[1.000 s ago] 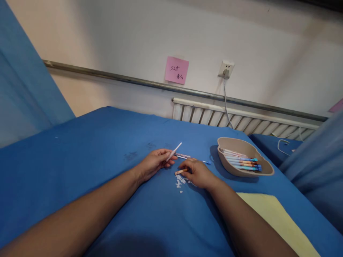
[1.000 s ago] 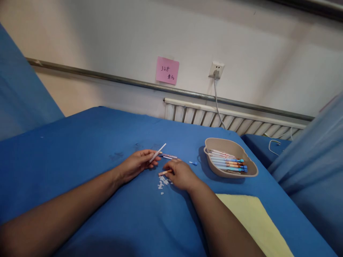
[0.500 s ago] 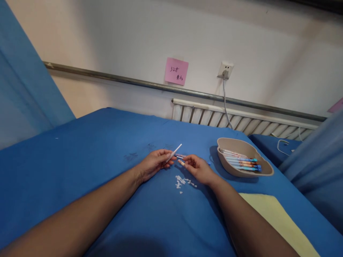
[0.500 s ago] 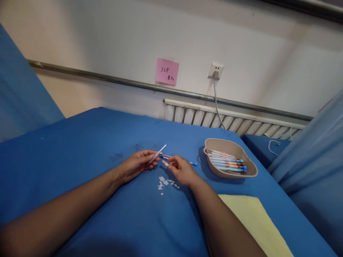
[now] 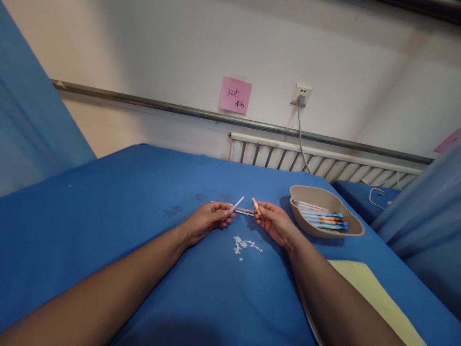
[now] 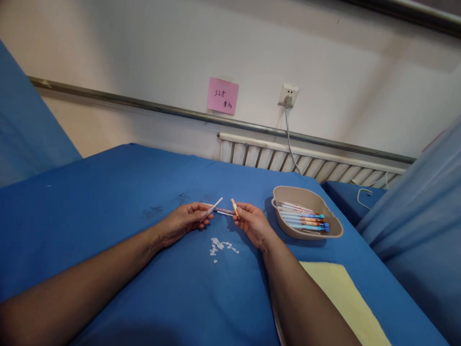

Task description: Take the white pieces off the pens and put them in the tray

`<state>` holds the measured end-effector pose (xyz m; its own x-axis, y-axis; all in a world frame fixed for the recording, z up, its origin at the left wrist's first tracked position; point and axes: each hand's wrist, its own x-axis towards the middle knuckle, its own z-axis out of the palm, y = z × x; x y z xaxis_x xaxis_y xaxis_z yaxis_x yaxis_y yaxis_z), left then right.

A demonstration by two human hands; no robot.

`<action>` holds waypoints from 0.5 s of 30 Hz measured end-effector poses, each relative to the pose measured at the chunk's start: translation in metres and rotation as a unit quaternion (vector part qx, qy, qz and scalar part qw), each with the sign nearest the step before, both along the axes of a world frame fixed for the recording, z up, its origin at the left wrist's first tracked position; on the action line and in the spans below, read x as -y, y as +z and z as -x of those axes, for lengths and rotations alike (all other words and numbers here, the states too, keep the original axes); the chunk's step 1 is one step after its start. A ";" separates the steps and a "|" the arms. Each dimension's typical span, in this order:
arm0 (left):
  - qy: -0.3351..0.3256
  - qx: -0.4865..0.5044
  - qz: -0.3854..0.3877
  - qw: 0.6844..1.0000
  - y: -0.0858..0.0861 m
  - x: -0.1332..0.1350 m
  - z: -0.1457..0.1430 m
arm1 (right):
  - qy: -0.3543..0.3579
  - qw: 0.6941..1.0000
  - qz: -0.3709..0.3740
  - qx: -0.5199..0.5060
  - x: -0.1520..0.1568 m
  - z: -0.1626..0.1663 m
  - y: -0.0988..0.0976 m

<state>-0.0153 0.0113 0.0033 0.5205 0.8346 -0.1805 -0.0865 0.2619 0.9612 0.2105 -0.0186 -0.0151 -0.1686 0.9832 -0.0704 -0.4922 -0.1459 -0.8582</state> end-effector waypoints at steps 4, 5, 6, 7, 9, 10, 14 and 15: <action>0.002 -0.015 -0.009 1.000 0.000 -0.001 -0.001 | 0.002 1.000 0.004 0.013 0.000 0.001 0.001; 0.005 -0.020 -0.009 1.000 0.000 -0.001 -0.001 | -0.004 1.000 0.003 0.019 0.000 0.001 0.002; 0.008 -0.024 -0.009 1.000 -0.001 -0.001 -0.001 | -0.013 1.000 0.001 0.025 0.000 0.001 0.002; 0.009 -0.026 -0.010 1.000 -0.001 -0.001 -0.002 | -0.022 0.999 -0.003 0.032 0.000 0.002 0.002; 0.007 -0.028 -0.015 0.999 -0.002 -0.001 -0.002 | -0.039 0.998 -0.012 0.047 0.000 0.003 0.002; 0.005 -0.028 -0.019 0.999 -0.003 0.000 -0.003 | -0.046 0.997 -0.017 0.054 0.000 0.003 0.002; 0.009 -0.034 -0.030 0.999 -0.004 0.000 -0.004 | -0.080 0.993 -0.027 0.084 -0.002 0.002 0.002; 0.009 -0.034 -0.031 0.999 -0.004 0.000 -0.004 | -0.092 0.991 -0.029 0.091 -0.003 0.000 0.002</action>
<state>-0.0115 0.0111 -0.0005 0.4927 0.8549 -0.1628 -0.0245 0.2006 0.9794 0.2103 -0.0153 -0.0129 0.0234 0.9994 -0.0247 -0.3429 -0.0152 -0.9393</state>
